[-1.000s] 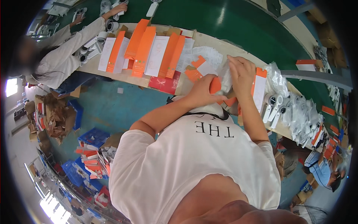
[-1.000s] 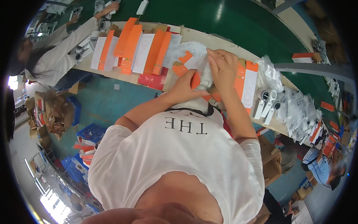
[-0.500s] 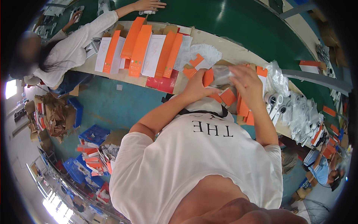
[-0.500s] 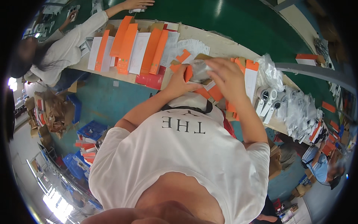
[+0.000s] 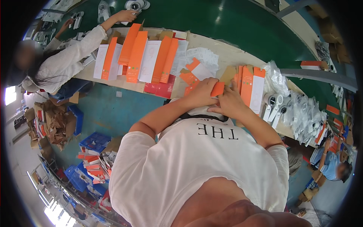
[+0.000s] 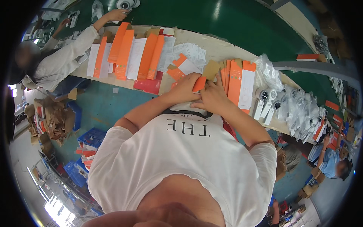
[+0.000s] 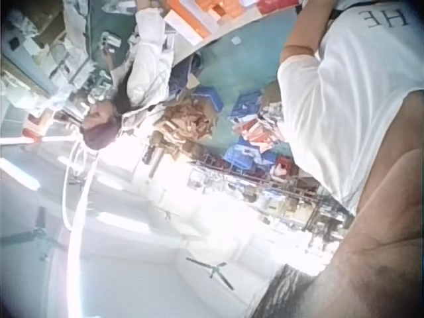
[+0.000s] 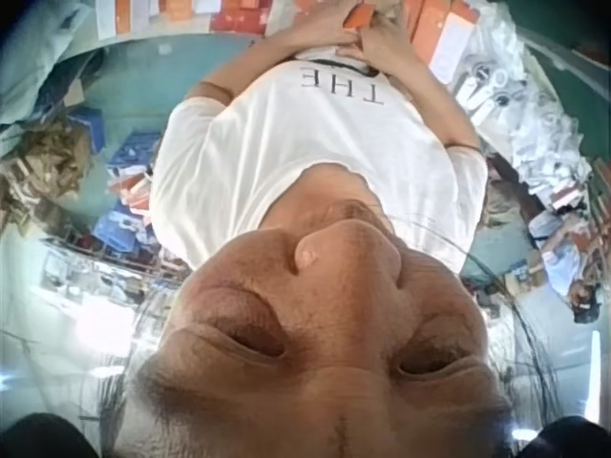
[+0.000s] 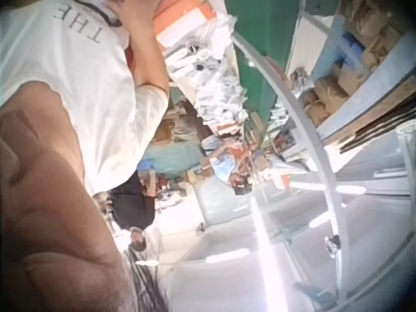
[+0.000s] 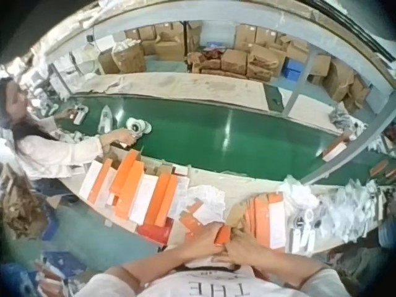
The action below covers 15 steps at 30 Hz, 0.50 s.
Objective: The person folds flat cardboard into packaging boxes, inserts papers and packaged items into the boxes, and closes the box flaps by hand.
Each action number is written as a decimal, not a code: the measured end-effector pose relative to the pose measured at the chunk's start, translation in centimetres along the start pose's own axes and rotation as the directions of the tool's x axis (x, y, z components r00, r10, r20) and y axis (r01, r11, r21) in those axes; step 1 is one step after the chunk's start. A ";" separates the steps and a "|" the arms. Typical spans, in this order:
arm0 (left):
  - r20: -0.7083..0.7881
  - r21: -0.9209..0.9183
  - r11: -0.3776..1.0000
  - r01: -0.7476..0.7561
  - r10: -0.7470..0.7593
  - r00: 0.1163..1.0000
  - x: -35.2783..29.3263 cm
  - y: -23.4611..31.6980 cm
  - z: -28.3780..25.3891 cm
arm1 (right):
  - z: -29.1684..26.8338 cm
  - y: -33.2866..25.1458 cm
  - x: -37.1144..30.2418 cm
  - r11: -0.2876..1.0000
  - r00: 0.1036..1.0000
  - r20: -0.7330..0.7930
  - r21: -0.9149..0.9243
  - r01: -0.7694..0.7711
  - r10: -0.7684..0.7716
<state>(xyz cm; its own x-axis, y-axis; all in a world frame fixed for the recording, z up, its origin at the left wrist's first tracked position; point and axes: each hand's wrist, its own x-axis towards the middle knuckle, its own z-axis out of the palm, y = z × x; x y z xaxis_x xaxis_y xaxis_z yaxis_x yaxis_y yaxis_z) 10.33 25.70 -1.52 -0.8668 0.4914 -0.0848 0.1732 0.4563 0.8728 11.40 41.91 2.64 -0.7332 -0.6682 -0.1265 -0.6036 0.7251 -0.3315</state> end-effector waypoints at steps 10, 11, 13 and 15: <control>-0.518 0.027 0.964 -0.263 0.238 0.821 5.1 4.3 -4.9 | -9.0 8.2 3.5 0.982 0.908 -0.405 -0.182 0.040 -0.112; -0.547 0.092 0.978 -0.188 0.207 0.811 4.9 4.1 -6.0 | -10.4 10.8 4.7 0.968 0.873 -0.486 -0.234 -0.095 -0.032; -0.550 0.292 0.956 0.015 0.155 0.821 3.5 0.7 -8.2 | -12.5 15.9 7.5 0.920 0.815 -0.568 -0.250 -0.301 0.113; -0.683 0.584 0.743 0.328 0.231 0.692 1.3 -5.2 -9.0 | -13.4 21.8 9.5 0.875 0.825 -0.519 -0.266 -0.404 0.223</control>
<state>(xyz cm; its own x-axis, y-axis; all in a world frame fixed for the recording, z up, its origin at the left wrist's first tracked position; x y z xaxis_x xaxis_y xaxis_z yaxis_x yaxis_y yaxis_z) 4.05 17.33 -1.82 -0.8796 -0.0611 0.4717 0.1173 0.9332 0.3397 -12.95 53.60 6.69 -0.9020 -0.3032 0.3074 -0.3156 0.9488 0.0100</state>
